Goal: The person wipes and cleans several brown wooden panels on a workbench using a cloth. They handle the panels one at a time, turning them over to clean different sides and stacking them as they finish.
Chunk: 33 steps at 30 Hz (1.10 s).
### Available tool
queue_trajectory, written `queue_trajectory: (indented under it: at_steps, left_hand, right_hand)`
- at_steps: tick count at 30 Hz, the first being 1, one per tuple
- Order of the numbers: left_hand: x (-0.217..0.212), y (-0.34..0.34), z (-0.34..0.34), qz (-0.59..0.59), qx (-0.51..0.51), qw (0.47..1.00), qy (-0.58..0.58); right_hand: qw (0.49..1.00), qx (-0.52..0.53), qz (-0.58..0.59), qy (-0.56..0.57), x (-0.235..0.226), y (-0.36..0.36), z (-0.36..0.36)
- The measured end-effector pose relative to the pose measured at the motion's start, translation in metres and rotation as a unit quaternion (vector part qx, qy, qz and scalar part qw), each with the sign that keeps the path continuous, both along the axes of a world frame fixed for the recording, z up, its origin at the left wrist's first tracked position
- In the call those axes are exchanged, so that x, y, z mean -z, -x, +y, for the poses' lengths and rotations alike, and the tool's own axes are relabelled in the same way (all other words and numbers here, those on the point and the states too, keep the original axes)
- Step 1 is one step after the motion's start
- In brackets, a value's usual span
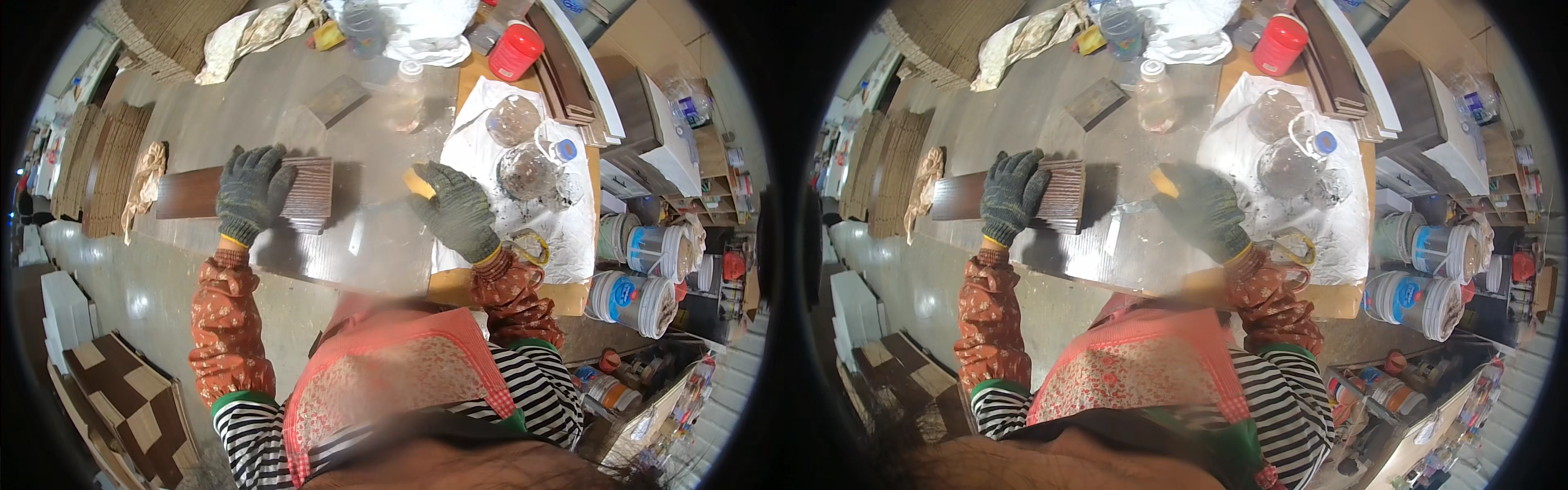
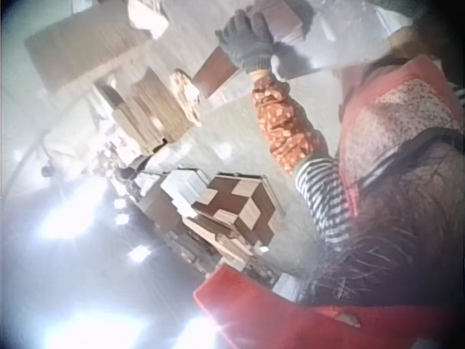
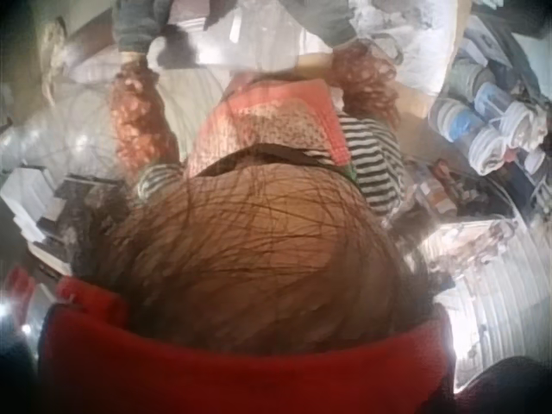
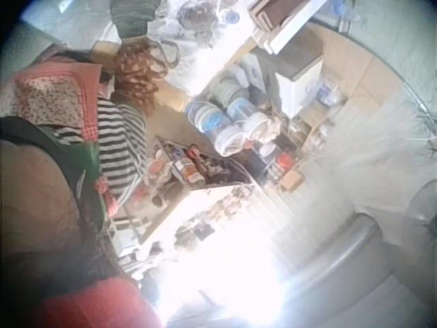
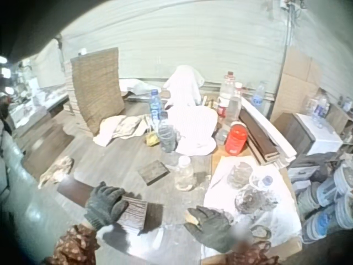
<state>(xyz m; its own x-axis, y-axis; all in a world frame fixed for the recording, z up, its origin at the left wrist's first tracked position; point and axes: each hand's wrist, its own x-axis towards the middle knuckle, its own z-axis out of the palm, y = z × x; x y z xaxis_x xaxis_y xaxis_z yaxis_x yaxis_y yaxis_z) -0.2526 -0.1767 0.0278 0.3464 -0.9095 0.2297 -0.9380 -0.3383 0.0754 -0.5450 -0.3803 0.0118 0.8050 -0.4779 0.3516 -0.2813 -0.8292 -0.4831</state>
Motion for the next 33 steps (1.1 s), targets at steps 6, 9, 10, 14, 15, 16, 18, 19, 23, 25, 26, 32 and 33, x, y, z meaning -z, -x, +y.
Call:
queue_trajectory:
  at_steps: [6,9,10,14,15,16,18,19,23,25,26,32,33]
  left_hand:
    - [0.002,0.0,-0.001,-0.001,0.001,1.0,0.006]
    - [0.001,0.002,-0.001,-0.001,0.005,1.0,0.017]
    - [0.001,0.003,-0.001,0.0,0.005,1.0,0.021]
    - [0.0,0.004,0.0,0.007,0.004,1.0,0.02]
    - [0.0,0.004,0.001,0.011,0.005,1.0,0.024]
    - [0.001,0.004,0.0,0.014,0.006,0.999,0.029]
    - [0.002,0.004,0.0,0.013,0.005,0.999,0.039]
    - [0.003,0.004,0.0,0.008,0.002,0.999,0.042]
    - [0.005,0.006,0.0,0.004,0.005,0.998,0.068]
    - [0.005,0.006,-0.001,0.007,0.005,0.997,0.07]
    - [0.004,0.006,-0.001,0.009,-0.001,0.998,0.063]
    - [0.002,0.007,0.0,0.023,-0.004,0.998,0.049]
    - [0.002,0.007,0.001,0.021,-0.004,0.998,0.052]
  right_hand:
    - [0.991,-0.123,-0.053,0.02,-0.011,-0.05,0.009]
    - [0.985,-0.154,-0.023,0.077,-0.01,-0.077,0.013]
    - [0.979,-0.158,-0.036,0.12,-0.01,-0.084,0.015]
    - [0.968,-0.16,0.019,0.191,-0.011,-0.086,0.03]
    - [0.971,-0.163,0.011,0.176,-0.011,-0.081,0.037]
    - [0.974,-0.156,0.004,0.161,-0.01,-0.076,0.043]
    - [0.975,-0.152,0.065,0.151,-0.009,-0.065,0.055]
    - [0.989,-0.132,0.039,0.048,-0.008,-0.062,0.058]
    - [0.978,-0.149,-0.022,0.144,-0.008,-0.057,0.064]
    - [0.977,-0.147,0.027,0.15,-0.012,-0.058,0.066]
    - [0.986,-0.129,0.034,0.105,-0.015,-0.059,0.068]
    - [0.979,-0.039,0.061,-0.191,-0.037,-0.055,0.082]
    - [0.972,-0.04,0.035,-0.229,-0.041,-0.056,0.082]
